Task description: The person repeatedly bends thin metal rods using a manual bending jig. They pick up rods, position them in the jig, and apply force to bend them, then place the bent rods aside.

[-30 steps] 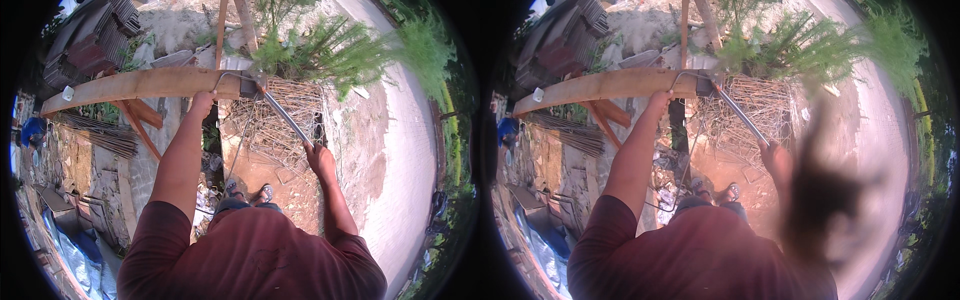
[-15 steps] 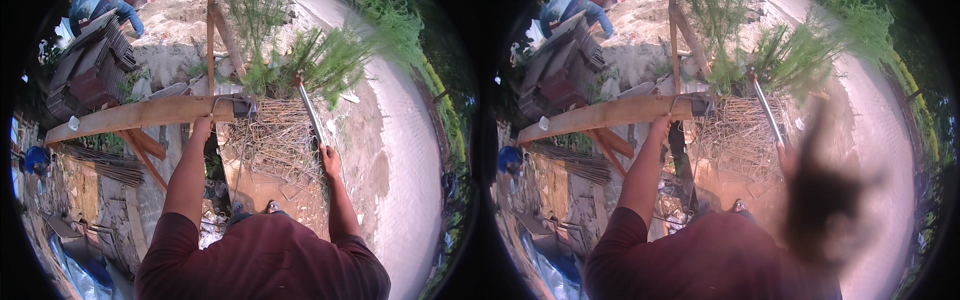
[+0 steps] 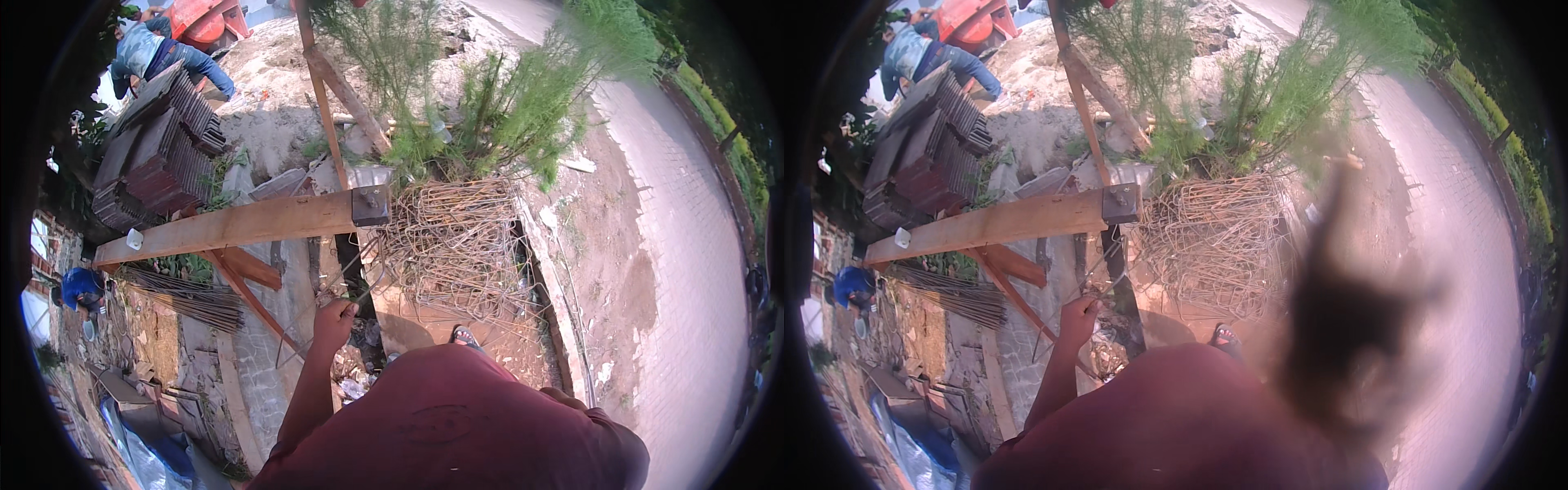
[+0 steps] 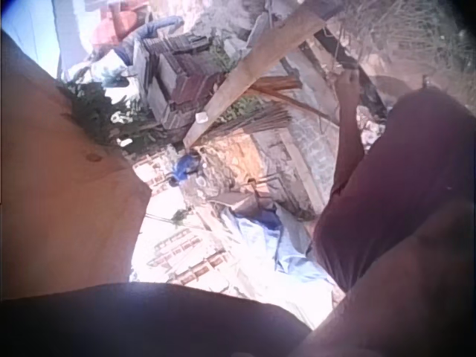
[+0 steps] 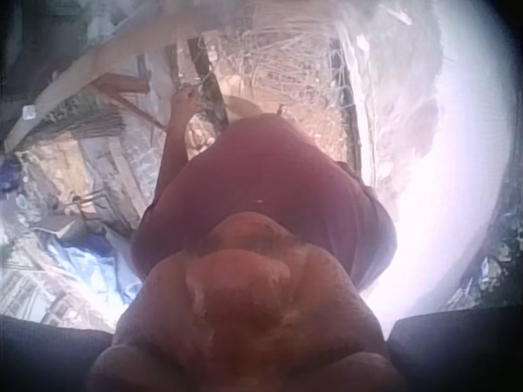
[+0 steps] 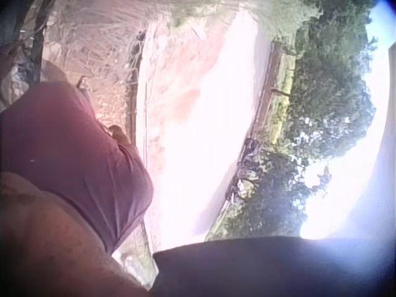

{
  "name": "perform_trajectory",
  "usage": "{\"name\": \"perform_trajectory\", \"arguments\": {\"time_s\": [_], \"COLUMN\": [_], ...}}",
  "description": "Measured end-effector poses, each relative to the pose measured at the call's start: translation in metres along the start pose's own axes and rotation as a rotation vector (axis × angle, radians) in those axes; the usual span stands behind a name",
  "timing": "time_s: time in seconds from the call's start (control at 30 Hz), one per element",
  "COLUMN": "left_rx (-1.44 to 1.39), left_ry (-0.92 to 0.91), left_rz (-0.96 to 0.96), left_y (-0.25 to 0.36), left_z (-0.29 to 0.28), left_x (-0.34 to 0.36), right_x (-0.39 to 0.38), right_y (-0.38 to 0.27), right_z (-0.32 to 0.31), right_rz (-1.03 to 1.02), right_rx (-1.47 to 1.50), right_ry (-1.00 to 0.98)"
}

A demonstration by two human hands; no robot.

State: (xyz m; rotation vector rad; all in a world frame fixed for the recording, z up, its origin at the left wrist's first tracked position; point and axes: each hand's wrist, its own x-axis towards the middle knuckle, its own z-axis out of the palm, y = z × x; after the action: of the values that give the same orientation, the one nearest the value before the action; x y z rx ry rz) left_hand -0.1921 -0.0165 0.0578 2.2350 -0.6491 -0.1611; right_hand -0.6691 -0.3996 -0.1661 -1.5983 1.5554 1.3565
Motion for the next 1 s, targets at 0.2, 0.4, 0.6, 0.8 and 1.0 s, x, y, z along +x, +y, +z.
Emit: {"name": "perform_trajectory", "arguments": {"time_s": [0.2, 0.4, 0.6, 0.8, 1.0], "left_rx": [0.193, 0.260, -0.214, -0.395, 0.059], "left_ry": [-0.281, -0.538, -0.013, 0.349, -0.052], "left_rz": [-0.238, -0.095, -0.190, -0.500, -0.277], "left_y": [-0.064, -0.031, 0.061, 0.027, 0.025], "left_z": [0.054, 0.147, 0.202, 0.242, 0.267], "left_x": [-0.019, 0.020, 0.151, 0.271, 0.130], "right_x": [0.062, 0.021, 0.006, 0.071, 0.112], "right_y": [0.021, -0.054, -0.056, -0.035, -0.008], "right_z": [-0.006, -0.070, -0.149, -0.181, -0.137], "right_rz": [-0.197, -0.266, -0.374, -0.303, -0.162], "right_rx": [-0.184, 0.333, 0.479, 0.379, 0.322], "right_ry": [-0.163, -0.002, 0.163, 0.153, 0.020]}}
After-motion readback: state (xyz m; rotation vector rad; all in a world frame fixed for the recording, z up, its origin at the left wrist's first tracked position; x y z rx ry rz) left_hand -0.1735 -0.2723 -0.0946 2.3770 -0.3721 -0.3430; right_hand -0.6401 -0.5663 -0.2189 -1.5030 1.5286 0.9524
